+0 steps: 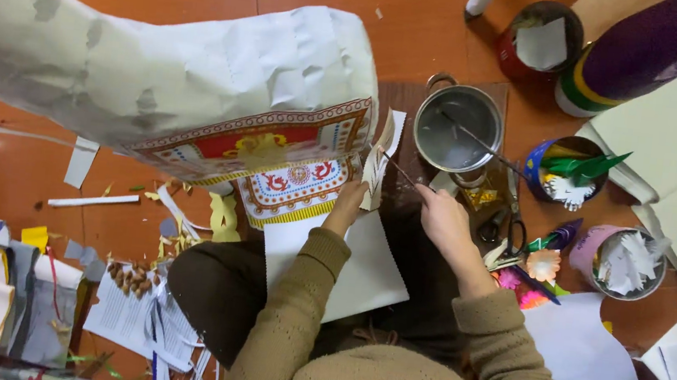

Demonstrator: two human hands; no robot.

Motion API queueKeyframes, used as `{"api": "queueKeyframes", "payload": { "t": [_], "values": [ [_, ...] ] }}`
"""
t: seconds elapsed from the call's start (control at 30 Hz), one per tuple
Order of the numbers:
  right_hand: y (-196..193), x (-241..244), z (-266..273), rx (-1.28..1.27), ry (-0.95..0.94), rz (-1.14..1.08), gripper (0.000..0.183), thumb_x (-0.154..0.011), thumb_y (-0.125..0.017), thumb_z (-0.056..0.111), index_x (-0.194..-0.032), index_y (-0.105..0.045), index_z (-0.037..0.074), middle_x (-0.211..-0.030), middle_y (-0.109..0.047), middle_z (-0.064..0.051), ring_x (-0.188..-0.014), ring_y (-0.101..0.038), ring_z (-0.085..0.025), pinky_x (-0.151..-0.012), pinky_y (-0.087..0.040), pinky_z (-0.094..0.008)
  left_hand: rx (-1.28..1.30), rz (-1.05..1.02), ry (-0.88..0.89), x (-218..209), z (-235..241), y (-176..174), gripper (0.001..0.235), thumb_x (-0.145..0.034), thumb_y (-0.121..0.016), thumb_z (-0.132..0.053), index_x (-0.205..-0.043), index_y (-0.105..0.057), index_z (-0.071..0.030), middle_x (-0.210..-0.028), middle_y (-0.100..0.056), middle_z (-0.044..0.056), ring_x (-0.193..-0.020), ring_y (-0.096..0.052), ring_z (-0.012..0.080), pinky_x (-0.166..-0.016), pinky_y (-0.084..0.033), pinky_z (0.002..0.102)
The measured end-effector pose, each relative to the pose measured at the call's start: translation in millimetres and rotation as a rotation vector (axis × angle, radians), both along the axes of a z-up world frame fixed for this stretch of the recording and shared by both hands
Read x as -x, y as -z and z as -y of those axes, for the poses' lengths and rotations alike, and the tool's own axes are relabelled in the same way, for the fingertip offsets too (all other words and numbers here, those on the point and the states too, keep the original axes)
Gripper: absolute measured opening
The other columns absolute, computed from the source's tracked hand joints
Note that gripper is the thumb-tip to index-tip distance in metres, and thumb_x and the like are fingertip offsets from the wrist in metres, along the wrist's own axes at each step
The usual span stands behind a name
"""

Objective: Decorating a white paper horse structure by gluing on yellow paper fringe and printed decorative panels.

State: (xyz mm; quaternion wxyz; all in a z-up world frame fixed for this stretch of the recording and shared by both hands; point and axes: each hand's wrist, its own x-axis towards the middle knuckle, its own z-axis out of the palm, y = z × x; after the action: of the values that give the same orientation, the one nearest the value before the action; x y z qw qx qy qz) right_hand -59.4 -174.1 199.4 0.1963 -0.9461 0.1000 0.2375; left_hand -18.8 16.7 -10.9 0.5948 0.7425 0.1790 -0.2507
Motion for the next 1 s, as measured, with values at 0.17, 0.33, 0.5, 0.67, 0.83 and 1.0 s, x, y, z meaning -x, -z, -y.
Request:
{"api": "queueKeyframes", "payload": {
  "t": [0.17, 0.33, 0.5, 0.67, 0.83, 1.0],
  "values": [
    [2, -9, -12, 0.062, -0.063, 0.013, 0.044, -0.092, -0.043, 0.021, -0.132, -0.059, 0.032, -0.096, -0.063, -0.013, -0.086, -0.069, -0.041, -0.075, -0.057, -0.052, 0.021, 0.017, -0.023, -5, -11, -5, 0.036, -0.082, -0.065, -0.034, -0.096, -0.069, -0.001, -0.090, -0.061, 0.012, -0.091, -0.059, 0.0259, -0.082, -0.045, 0.043],
    [19, -21, -22, 0.118, -0.104, 0.020, 0.041, -0.095, -0.044, 0.022, -0.130, -0.060, 0.033, -0.096, -0.063, -0.013, -0.083, -0.070, -0.041, -0.074, -0.058, -0.052, -0.006, -0.059, -0.031, -9, -10, 8, 0.038, -0.079, -0.065, -0.038, -0.095, -0.069, -0.004, -0.084, -0.059, 0.009, -0.087, -0.058, 0.0268, -0.078, -0.045, 0.040],
    [29, -35, -29, 0.102, -0.111, 0.110, 0.041, -0.093, -0.049, 0.013, -0.132, -0.059, 0.020, -0.094, -0.060, -0.018, -0.079, -0.069, -0.046, -0.067, -0.057, -0.055, -0.073, -0.101, 0.086, -9, -9, -12, 0.041, -0.084, -0.059, -0.043, -0.097, -0.068, -0.006, -0.099, -0.065, 0.022, -0.103, -0.060, 0.0411, -0.085, -0.045, 0.047],
    [37, -55, -34, 0.126, -0.125, 0.133, 0.048, -0.088, -0.052, 0.006, -0.136, -0.055, 0.010, -0.092, -0.063, -0.022, -0.080, -0.070, -0.045, -0.066, -0.058, -0.053, -0.102, -0.140, 0.118, -8, -9, -38, 0.044, -0.084, -0.059, -0.044, -0.105, -0.069, -0.007, -0.112, -0.066, 0.024, -0.116, -0.056, 0.0450, -0.094, -0.043, 0.050],
    [68, -81, -35, 0.144, -0.104, 0.117, 0.049, -0.086, -0.054, 0.002, -0.135, -0.052, 0.001, -0.091, -0.065, -0.025, -0.080, -0.070, -0.043, -0.065, -0.058, -0.051, -0.084, -0.080, 0.186, -11, -9, -32, 0.043, -0.093, -0.051, -0.036, -0.110, -0.066, 0.001, -0.118, -0.062, 0.031, -0.120, -0.051, 0.0498, -0.102, -0.040, 0.053],
    [40, -79, -28, 0.060, -0.083, 0.332, 0.058, -0.083, -0.049, -0.005, -0.141, -0.040, 0.001, -0.083, -0.066, -0.027, -0.076, -0.070, -0.044, -0.066, -0.058, -0.054, -0.047, -0.139, 0.033, -7, -6, 19, 0.041, -0.084, -0.063, -0.038, -0.106, -0.069, -0.005, -0.113, -0.064, 0.024, -0.120, -0.053, 0.0446, -0.098, -0.042, 0.051]
  ]
}}
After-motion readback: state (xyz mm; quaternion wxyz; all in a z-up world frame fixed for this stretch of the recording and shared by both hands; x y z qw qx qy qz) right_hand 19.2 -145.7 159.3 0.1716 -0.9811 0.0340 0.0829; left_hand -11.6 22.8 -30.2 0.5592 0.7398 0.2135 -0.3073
